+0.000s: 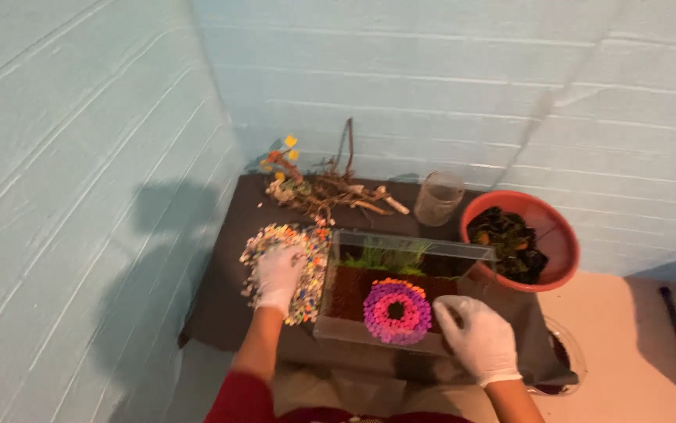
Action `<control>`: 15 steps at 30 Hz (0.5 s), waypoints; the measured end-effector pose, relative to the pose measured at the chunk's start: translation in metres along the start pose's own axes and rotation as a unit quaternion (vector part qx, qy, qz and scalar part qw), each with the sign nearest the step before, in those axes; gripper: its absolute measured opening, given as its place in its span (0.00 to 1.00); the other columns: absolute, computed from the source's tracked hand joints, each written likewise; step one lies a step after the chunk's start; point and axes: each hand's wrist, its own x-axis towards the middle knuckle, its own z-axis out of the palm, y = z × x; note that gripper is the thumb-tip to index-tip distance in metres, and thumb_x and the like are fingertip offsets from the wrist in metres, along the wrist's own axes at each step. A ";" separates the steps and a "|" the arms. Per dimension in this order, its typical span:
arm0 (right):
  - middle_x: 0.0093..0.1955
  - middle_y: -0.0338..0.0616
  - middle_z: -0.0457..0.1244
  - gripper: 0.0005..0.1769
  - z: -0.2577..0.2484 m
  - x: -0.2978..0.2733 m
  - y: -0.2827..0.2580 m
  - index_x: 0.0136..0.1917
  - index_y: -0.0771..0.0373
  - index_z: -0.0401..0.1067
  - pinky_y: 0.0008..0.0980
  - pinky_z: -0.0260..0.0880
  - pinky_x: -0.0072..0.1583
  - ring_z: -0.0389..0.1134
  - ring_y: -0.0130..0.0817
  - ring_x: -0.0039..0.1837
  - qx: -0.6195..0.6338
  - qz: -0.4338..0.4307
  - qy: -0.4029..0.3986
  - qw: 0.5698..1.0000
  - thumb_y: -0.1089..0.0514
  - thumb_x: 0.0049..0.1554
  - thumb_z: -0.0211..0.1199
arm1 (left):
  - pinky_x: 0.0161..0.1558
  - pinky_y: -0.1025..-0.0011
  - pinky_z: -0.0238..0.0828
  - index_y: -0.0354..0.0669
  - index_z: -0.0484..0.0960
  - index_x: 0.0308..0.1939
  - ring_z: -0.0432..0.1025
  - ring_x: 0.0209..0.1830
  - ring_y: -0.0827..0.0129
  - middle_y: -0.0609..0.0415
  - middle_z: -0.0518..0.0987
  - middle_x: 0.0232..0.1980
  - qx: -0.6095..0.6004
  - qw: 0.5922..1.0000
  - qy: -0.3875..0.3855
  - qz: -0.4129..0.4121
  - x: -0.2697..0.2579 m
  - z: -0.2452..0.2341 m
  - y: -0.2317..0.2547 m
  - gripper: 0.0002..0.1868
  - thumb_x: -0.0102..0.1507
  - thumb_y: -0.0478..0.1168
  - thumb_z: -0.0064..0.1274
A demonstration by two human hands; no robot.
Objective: A person wearing white gloves is carefully placing small, multi-colored pebbles into a clear plastic container to create a decorative circular pattern around some artificial grass.
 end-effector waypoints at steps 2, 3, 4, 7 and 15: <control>0.54 0.25 0.75 0.16 -0.012 0.007 -0.011 0.50 0.43 0.83 0.33 0.71 0.59 0.75 0.28 0.58 0.098 -0.011 -0.017 0.995 0.41 0.57 0.59 | 0.47 0.66 0.72 0.55 0.89 0.44 0.78 0.46 0.67 0.61 0.86 0.44 -0.211 0.976 0.031 -0.036 -0.028 -0.051 0.039 0.08 0.64 0.47 0.58; 0.53 0.27 0.77 0.14 -0.014 0.008 -0.016 0.48 0.50 0.85 0.26 0.70 0.63 0.77 0.23 0.58 0.198 -0.031 -0.049 0.978 0.45 0.56 0.63 | 0.56 0.71 0.74 0.47 0.91 0.48 0.79 0.51 0.71 0.59 0.88 0.51 -0.405 0.908 0.054 -0.089 -0.051 -0.076 0.052 0.11 0.65 0.41 0.57; 0.53 0.27 0.77 0.14 -0.024 0.012 -0.032 0.48 0.50 0.85 0.26 0.70 0.63 0.77 0.23 0.58 0.198 -0.027 -0.049 0.979 0.45 0.56 0.63 | 0.56 0.71 0.74 0.47 0.91 0.48 0.79 0.51 0.71 0.59 0.88 0.51 -0.405 0.909 0.049 -0.089 -0.061 -0.093 0.069 0.11 0.65 0.41 0.57; 0.54 0.35 0.78 0.14 -0.040 0.020 -0.075 0.50 0.54 0.87 0.27 0.75 0.63 0.78 0.25 0.57 0.333 -0.096 -0.100 0.933 0.50 0.57 0.65 | 0.60 0.71 0.77 0.46 0.92 0.48 0.80 0.57 0.69 0.55 0.88 0.53 -0.534 0.839 0.011 -0.102 -0.094 -0.128 0.111 0.12 0.63 0.38 0.57; 0.46 0.53 0.75 0.13 -0.008 0.038 -0.111 0.54 0.64 0.83 0.41 0.74 0.60 0.75 0.36 0.51 0.540 -0.082 -0.139 0.826 0.66 0.54 0.71 | 0.62 0.59 0.77 0.38 0.87 0.52 0.75 0.63 0.52 0.45 0.83 0.59 -0.618 0.785 0.046 0.007 -0.107 -0.115 0.136 0.11 0.65 0.33 0.60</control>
